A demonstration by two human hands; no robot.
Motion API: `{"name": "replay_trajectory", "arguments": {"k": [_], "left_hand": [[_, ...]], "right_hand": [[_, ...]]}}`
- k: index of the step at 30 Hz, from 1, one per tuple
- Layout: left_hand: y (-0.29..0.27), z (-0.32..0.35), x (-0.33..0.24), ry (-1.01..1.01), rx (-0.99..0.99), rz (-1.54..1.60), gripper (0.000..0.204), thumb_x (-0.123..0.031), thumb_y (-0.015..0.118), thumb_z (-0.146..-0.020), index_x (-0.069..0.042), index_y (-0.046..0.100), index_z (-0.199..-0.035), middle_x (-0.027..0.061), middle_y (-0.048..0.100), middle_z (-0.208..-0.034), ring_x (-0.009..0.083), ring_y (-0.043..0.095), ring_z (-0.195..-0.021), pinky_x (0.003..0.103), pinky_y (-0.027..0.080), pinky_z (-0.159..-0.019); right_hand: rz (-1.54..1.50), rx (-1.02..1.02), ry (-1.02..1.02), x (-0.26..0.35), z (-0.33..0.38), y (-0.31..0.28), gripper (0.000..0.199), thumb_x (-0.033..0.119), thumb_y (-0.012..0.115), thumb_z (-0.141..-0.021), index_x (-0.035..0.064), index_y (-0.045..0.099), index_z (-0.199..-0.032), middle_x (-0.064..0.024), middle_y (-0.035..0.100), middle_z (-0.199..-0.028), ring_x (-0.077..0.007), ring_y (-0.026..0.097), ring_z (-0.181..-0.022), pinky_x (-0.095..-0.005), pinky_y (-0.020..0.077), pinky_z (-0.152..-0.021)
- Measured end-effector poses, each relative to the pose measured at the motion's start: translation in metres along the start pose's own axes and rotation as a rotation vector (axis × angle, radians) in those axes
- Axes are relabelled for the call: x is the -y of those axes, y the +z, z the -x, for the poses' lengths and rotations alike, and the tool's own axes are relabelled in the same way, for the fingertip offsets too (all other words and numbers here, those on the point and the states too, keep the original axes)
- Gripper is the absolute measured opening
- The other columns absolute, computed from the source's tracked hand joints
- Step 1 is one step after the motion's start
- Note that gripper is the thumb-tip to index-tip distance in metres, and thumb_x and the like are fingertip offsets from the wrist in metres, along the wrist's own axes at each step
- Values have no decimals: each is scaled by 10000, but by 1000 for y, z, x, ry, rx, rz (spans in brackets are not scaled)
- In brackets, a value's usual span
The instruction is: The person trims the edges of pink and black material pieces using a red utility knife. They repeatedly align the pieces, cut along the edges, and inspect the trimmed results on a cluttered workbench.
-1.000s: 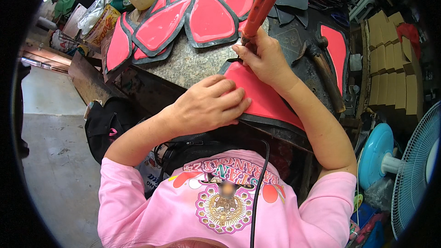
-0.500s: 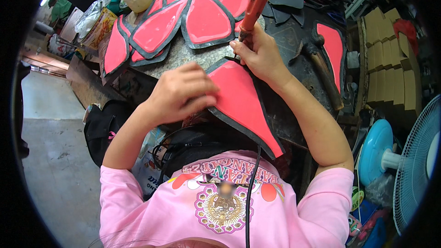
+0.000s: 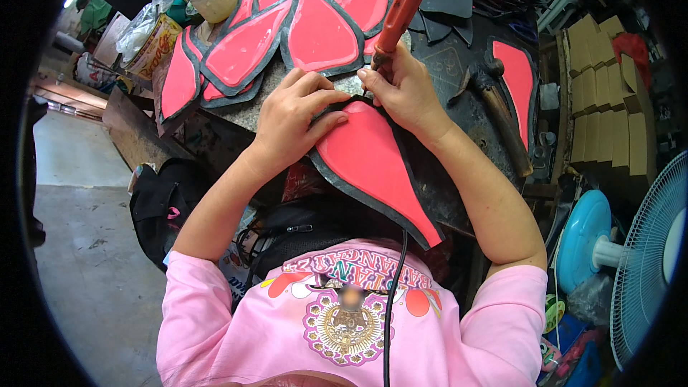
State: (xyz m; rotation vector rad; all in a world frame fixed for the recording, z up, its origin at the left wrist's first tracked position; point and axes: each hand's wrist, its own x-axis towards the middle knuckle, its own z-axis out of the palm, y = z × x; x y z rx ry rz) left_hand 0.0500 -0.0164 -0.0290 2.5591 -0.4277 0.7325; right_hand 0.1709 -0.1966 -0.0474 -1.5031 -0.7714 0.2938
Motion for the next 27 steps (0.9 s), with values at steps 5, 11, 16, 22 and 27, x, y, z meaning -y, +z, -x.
{"name": "replay_trajectory", "arguments": {"k": [5,11,16,22,27], "left_hand": [[2,1,-3,33,0,8,236,-177,779,-769,-104,738,-989,35,638,-911,244,601,-879,360,519,-748],[2,1,-4,73,-40,-12,207,-159,779,-764,-103,744,-960,25,640,-901,234,600,-859,354,521,-721],[3,1,-4,76,-35,-22,208,-158,778,-763,-100,743,-960,27,639,-896,233,600,-853,351,520,-720],[2,0,-3,80,-31,-22,211,-155,777,-764,-97,739,-964,30,638,-893,235,602,-850,353,519,-719],[2,1,-3,73,-34,-14,214,-155,777,-765,-95,737,-966,32,638,-892,238,603,-852,355,520,-722]], "right_hand": [[54,-18,-5,4,1,4,327,62,674,-925,38,486,-1191,-13,570,-773,-65,552,-569,-225,452,-511],[-173,-31,158,17,1,-3,175,117,648,-959,100,491,-1035,-30,649,-821,-61,580,-590,-181,442,-507],[-187,-20,145,16,2,-2,161,143,656,-961,111,501,-994,-35,663,-827,-59,598,-605,-177,447,-508],[-167,-14,141,13,2,0,167,136,654,-961,119,493,-1003,-28,659,-824,-52,591,-600,-168,440,-507],[-148,-32,141,13,3,0,169,117,657,-956,118,496,-1007,-25,649,-824,-50,585,-597,-167,432,-502]]}}
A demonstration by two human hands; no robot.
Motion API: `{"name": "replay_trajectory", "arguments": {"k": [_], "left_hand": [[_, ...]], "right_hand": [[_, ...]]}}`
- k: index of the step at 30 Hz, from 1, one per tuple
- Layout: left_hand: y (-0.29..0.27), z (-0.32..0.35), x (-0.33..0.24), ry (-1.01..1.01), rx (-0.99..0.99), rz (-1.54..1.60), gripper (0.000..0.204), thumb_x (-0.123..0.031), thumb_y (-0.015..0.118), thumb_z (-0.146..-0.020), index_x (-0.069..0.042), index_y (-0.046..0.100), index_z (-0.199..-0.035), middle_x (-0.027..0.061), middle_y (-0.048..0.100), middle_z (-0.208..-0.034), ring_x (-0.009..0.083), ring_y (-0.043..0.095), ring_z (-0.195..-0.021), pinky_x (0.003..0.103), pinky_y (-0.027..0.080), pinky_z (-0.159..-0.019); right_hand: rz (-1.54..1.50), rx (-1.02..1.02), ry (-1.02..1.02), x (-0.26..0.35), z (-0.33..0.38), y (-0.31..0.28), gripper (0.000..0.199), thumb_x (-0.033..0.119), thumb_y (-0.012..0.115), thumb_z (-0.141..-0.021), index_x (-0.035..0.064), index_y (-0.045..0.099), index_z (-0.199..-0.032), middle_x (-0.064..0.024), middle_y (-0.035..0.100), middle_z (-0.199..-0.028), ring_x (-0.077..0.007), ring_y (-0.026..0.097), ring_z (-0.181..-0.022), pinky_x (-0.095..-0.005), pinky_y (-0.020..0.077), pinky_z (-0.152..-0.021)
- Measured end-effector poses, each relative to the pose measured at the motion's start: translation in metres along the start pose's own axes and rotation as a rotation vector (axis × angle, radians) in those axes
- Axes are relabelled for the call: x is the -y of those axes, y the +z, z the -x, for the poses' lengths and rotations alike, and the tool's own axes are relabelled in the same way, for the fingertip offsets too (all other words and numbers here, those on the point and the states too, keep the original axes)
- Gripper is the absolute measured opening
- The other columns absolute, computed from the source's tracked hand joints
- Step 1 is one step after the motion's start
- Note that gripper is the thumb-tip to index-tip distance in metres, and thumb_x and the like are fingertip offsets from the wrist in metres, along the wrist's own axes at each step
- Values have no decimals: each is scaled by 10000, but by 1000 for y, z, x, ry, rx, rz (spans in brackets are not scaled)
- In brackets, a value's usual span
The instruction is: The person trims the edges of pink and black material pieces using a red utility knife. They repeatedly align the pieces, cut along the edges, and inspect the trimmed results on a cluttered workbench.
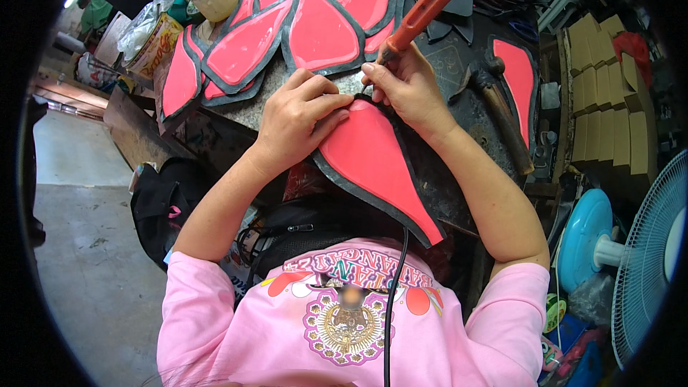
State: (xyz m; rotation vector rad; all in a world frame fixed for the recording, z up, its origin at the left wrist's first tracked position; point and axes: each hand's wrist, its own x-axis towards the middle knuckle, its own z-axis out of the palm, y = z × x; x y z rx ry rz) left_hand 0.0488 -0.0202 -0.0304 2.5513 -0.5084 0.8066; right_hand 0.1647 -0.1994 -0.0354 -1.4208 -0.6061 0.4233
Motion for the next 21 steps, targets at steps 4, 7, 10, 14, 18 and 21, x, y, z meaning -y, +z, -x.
{"name": "replay_trajectory", "arguments": {"k": [4,7,10,14,18,21], "left_hand": [[0,0,0,-4,2,0,215,-154,776,-766,-95,736,-969,33,637,-892,238,603,-855,356,521,-724],[0,-1,0,-1,5,2,220,-156,776,-765,-96,735,-973,33,637,-893,238,602,-856,357,521,-726],[0,-1,0,2,4,1,222,-159,777,-764,-97,732,-972,32,637,-892,239,602,-856,358,521,-727],[-1,0,0,2,0,3,220,-163,778,-763,-99,730,-968,31,637,-894,240,602,-855,358,521,-729],[0,0,0,4,-1,3,214,-165,777,-765,-101,727,-963,32,637,-896,240,602,-855,359,520,-730],[1,-1,0,9,0,1,211,-162,776,-766,-101,725,-962,33,636,-895,240,602,-854,359,520,-729]], "right_hand": [[21,8,-52,-4,0,2,188,102,662,-950,113,492,-1030,-22,643,-826,-47,576,-595,-168,425,-495],[51,33,-79,-6,0,3,207,96,660,-950,112,482,-1053,-21,640,-830,-46,570,-592,-168,422,-492],[75,36,-118,-6,-1,3,213,91,652,-954,115,470,-1062,-24,640,-838,-48,568,-590,-169,426,-494],[-1,20,-25,-2,0,0,193,99,636,-965,121,463,-1047,-32,643,-843,-53,578,-604,-172,441,-510],[-120,-16,16,1,0,-2,166,117,629,-973,121,470,-1021,-38,650,-846,-58,591,-621,-178,456,-527],[-54,9,19,0,-1,-2,160,118,636,-969,116,481,-1006,-41,653,-847,-60,595,-624,-181,464,-533]]}}
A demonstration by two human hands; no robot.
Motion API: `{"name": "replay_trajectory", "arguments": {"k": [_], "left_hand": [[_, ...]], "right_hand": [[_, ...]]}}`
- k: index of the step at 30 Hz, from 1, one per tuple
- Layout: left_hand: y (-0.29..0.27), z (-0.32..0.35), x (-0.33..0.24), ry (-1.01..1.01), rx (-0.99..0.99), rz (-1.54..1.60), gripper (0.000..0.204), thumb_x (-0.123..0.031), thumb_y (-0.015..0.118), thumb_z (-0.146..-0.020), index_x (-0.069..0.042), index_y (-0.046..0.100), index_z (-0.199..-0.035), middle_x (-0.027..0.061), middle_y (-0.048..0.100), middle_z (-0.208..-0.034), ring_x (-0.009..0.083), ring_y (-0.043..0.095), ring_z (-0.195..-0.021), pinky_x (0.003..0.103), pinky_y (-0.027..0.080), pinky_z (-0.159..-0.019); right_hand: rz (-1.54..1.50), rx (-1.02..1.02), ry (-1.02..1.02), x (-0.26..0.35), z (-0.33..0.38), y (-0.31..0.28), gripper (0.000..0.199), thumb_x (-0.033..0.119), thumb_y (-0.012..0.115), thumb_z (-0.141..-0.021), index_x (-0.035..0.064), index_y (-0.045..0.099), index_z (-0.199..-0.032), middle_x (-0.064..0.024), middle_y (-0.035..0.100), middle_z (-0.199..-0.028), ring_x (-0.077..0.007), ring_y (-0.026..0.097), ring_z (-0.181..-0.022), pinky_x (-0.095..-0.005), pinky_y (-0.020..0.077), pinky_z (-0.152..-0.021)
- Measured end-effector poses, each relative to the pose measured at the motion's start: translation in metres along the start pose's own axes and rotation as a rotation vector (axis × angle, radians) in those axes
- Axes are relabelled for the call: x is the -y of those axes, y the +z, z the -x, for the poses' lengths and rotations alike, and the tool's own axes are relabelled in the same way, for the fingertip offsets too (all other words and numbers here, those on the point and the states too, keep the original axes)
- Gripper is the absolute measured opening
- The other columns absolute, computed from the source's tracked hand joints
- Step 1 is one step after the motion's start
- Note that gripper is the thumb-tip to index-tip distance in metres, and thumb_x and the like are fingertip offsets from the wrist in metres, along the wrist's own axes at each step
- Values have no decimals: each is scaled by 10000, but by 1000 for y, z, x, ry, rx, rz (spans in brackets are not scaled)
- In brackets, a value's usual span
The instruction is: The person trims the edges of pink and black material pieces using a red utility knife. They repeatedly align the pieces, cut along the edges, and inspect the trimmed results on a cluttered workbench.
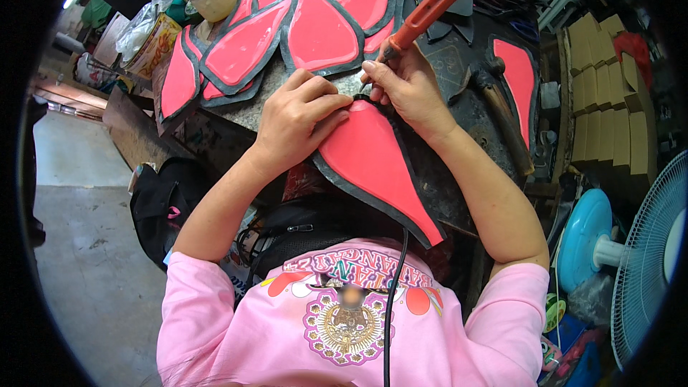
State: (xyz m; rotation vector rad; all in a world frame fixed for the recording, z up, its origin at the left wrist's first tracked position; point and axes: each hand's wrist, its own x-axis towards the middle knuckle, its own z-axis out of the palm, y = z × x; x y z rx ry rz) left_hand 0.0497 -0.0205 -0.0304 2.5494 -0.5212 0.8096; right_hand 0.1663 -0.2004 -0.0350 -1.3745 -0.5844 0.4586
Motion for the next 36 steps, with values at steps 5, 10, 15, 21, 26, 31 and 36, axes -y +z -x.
{"name": "replay_trajectory", "arguments": {"k": [5,10,15,21,26,31,36], "left_hand": [[0,1,0,0,-2,7,212,-157,774,-766,-101,722,-964,35,634,-893,241,602,-851,359,520,-728],[1,0,0,0,-9,-2,179,-163,765,-767,-99,713,-926,28,615,-870,236,589,-844,357,524,-724],[0,0,-1,5,-16,-1,177,-164,765,-768,-99,714,-925,28,617,-869,236,590,-842,357,524,-720],[-1,1,-1,-2,-7,0,203,-155,774,-770,-98,726,-959,36,637,-889,239,606,-847,359,521,-720],[-1,0,-1,-3,0,3,204,-150,771,-770,-97,725,-961,38,637,-889,240,607,-850,358,521,-724],[0,0,-1,-6,9,1,212,-145,771,-767,-94,721,-966,41,635,-887,242,606,-850,360,522,-724],[0,1,0,-5,9,2,220,-145,773,-763,-95,720,-971,41,634,-887,243,605,-852,362,521,-728]], "right_hand": [[61,16,2,-2,1,0,162,104,641,-961,102,485,-1004,-37,636,-839,-59,590,-629,-183,469,-544],[488,39,-365,-9,3,7,182,-16,582,-941,69,455,-1040,-10,549,-847,-48,548,-631,-187,455,-560],[278,22,-256,-8,-1,8,177,50,626,-943,80,477,-1034,-15,581,-845,-47,551,-619,-183,440,-538],[36,-10,-24,1,-1,3,154,150,637,-966,108,495,-1009,-29,654,-814,-40,567,-589,-166,422,-509],[11,24,-57,1,0,7,185,156,653,-963,116,486,-1034,-16,650,-827,-37,568,-596,-164,424,-508],[53,41,-43,-1,0,6,200,135,650,-963,119,475,-1059,-13,639,-837,-36,571,-611,-164,433,-519],[311,55,-204,-7,1,6,204,55,632,-944,83,468,-1061,-18,581,-864,-49,550,-621,-186,433,-537]]}}
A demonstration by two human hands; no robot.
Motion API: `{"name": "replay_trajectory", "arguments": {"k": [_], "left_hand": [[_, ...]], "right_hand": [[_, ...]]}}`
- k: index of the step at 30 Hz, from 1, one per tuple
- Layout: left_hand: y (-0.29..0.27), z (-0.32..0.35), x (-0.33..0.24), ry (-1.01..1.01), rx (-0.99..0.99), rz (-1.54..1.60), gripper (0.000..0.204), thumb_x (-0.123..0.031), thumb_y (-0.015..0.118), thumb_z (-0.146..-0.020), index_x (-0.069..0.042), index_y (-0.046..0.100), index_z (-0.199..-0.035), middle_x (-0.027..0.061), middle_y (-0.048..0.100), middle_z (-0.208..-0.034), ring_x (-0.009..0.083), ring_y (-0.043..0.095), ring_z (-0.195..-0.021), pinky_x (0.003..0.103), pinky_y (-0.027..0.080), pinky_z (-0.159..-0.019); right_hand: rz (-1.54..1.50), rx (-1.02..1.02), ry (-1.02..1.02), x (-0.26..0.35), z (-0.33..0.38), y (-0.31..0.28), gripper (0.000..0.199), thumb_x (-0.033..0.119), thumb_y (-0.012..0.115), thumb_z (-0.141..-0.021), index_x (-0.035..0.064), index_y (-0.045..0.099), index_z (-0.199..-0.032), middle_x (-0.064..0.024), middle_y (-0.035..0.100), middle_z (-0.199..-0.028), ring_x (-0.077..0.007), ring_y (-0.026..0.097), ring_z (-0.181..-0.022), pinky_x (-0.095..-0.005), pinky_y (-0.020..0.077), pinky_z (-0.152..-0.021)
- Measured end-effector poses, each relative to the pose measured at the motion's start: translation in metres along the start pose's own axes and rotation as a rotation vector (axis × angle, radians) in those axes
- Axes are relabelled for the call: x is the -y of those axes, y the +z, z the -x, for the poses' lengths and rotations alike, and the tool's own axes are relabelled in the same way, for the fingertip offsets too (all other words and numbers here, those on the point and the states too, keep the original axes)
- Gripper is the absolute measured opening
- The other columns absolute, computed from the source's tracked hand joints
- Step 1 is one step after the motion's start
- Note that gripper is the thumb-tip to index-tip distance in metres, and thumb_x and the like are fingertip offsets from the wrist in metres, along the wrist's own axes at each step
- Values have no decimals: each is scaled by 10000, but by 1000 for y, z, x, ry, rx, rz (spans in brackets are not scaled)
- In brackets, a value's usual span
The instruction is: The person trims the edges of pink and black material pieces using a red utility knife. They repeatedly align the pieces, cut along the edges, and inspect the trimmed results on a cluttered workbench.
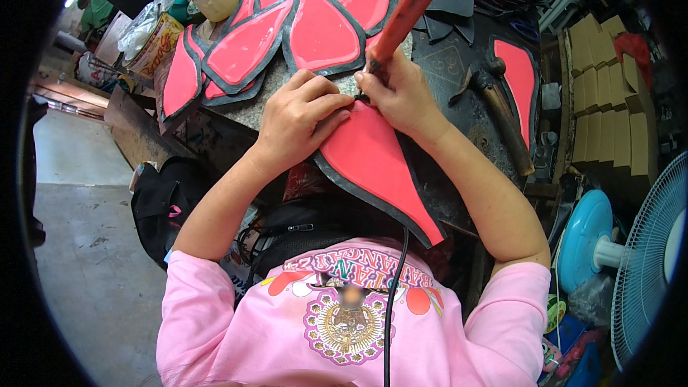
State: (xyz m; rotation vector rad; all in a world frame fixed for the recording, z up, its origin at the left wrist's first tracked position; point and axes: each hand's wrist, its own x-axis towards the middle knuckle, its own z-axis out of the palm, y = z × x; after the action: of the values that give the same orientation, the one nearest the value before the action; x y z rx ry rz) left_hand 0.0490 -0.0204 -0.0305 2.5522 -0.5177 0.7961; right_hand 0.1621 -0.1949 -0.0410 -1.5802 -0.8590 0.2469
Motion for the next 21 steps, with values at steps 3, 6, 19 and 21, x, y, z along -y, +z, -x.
{"name": "replay_trajectory", "arguments": {"k": [3,6,19,21], "left_hand": [[0,-1,-1,2,-14,-10,211,-161,774,-763,-96,715,-955,36,626,-885,243,596,-863,363,520,-747],[-1,-1,-3,-21,-68,-63,209,-188,777,-761,-97,712,-938,29,620,-886,245,583,-876,360,516,-769],[-1,0,0,-12,-29,-28,194,-183,798,-745,-105,712,-900,22,641,-868,247,584,-873,362,510,-760],[-1,0,1,-9,-24,-19,188,-175,798,-745,-107,711,-897,23,639,-859,247,584,-863,362,511,-748]], "right_hand": [[266,23,-246,-3,2,2,212,11,620,-927,63,460,-1055,-15,540,-869,-60,533,-622,-208,433,-545],[312,22,-310,-5,3,2,222,-5,618,-919,56,453,-1054,-10,517,-861,-63,527,-621,-219,436,-549],[-60,55,-44,-5,-3,0,244,11,606,-940,76,433,-1098,-9,531,-861,-49,536,-612,-198,448,-544],[-127,48,42,-1,-3,-3,212,47,616,-949,85,453,-1079,-10,568,-850,-49,548,-615,-194,447,-543]]}}
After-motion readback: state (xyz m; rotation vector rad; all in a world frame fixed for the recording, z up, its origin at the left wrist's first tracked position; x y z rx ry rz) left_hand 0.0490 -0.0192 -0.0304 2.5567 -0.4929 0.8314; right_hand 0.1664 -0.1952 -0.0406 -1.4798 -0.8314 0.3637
